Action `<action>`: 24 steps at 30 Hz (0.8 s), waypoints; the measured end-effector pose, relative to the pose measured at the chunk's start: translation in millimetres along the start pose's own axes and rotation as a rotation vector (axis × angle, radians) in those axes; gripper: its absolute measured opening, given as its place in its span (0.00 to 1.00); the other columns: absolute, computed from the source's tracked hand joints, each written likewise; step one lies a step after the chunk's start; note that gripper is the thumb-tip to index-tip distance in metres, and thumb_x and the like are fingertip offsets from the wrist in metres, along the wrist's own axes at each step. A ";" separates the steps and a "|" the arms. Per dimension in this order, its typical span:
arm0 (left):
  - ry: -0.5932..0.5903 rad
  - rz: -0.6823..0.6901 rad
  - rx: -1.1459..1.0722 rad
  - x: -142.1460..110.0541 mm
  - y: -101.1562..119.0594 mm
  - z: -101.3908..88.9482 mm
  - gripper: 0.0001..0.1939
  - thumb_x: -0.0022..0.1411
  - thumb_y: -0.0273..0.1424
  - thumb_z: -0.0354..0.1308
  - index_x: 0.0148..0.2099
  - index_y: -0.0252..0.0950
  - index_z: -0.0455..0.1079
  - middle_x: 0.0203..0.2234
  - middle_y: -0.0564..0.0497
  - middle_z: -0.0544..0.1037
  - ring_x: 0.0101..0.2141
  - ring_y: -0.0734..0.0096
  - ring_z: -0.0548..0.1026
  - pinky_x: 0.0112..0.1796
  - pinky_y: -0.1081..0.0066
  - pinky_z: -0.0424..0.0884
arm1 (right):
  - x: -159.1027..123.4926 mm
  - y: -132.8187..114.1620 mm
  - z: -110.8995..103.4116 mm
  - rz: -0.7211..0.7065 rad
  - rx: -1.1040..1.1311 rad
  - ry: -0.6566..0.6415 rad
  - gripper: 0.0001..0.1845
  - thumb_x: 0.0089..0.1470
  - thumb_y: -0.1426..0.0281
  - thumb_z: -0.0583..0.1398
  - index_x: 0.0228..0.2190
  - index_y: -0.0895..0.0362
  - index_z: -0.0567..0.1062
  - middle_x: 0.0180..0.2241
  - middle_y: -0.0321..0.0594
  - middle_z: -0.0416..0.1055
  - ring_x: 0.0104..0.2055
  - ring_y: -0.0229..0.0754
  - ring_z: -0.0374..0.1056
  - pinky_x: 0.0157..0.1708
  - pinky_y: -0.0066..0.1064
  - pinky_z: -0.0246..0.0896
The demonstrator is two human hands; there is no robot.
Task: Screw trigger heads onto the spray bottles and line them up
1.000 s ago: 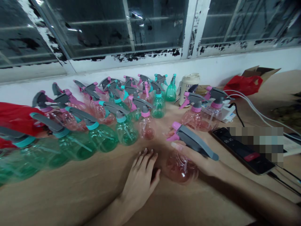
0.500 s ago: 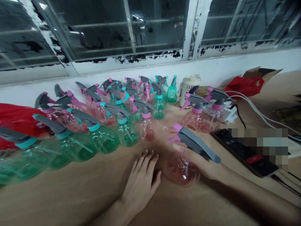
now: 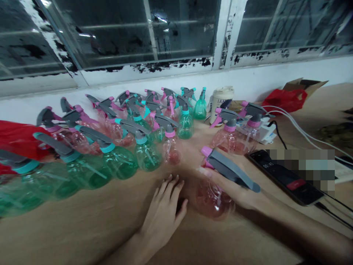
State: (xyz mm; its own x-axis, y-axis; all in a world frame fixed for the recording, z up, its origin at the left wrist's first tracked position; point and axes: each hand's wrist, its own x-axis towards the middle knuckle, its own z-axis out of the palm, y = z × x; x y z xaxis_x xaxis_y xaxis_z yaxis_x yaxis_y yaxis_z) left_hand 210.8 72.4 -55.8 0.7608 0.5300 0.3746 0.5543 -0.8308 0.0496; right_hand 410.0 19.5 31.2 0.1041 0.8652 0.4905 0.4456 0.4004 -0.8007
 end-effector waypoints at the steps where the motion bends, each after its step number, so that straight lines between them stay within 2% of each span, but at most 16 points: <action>1: 0.002 0.001 -0.001 0.1 0.1 -0.1 0.20 0.64 0.30 0.49 0.57 0.31 0.59 0.53 0.39 0.69 0.55 0.53 0.65 0.49 0.52 0.67 | 0.2 -0.7 -0.4 -0.012 -0.013 0.001 0.10 0.53 0.65 0.58 0.23 0.54 0.65 0.21 0.32 0.63 0.21 0.35 0.61 0.21 0.28 0.58; 4: 0.009 0.008 -0.004 0.3 0.5 -0.5 0.19 0.65 0.30 0.49 0.57 0.31 0.59 0.53 0.39 0.69 0.55 0.54 0.65 0.50 0.52 0.66 | 0.4 -2.2 -1.2 -0.033 -0.040 0.002 0.12 0.52 0.65 0.58 0.21 0.54 0.63 0.20 0.31 0.62 0.21 0.35 0.60 0.21 0.29 0.57; 9: -0.006 0.010 0.011 0.9 1.3 -2.0 0.20 0.64 0.29 0.49 0.57 0.31 0.59 0.54 0.39 0.69 0.55 0.54 0.65 0.51 0.51 0.65 | -1.2 -1.8 -1.1 0.023 -0.016 0.014 0.15 0.53 0.62 0.58 0.20 0.53 0.62 0.18 0.31 0.62 0.21 0.36 0.62 0.22 0.29 0.59; 16: -0.016 0.008 0.008 1.0 0.6 -1.6 0.19 0.64 0.29 0.50 0.57 0.30 0.59 0.54 0.39 0.68 0.56 0.54 0.64 0.50 0.52 0.66 | -2.3 5.4 -0.6 0.047 0.097 -0.027 0.09 0.53 0.61 0.60 0.29 0.54 0.70 0.26 0.34 0.69 0.28 0.39 0.68 0.29 0.31 0.64; 24: -0.017 0.018 -0.009 2.0 -0.8 -0.5 0.19 0.64 0.30 0.50 0.56 0.29 0.60 0.54 0.38 0.68 0.56 0.53 0.64 0.51 0.52 0.65 | -2.6 5.3 -1.5 0.014 0.132 -0.004 0.06 0.51 0.65 0.61 0.30 0.53 0.70 0.28 0.35 0.70 0.30 0.39 0.68 0.30 0.32 0.64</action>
State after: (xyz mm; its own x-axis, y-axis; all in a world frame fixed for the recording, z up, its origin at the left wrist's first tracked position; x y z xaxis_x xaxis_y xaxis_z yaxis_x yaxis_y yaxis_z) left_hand 211.7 74.1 -54.7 0.7764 0.5175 0.3597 0.5372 -0.8419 0.0515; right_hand 413.4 19.0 26.2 0.1056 0.8723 0.4774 0.3229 0.4240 -0.8461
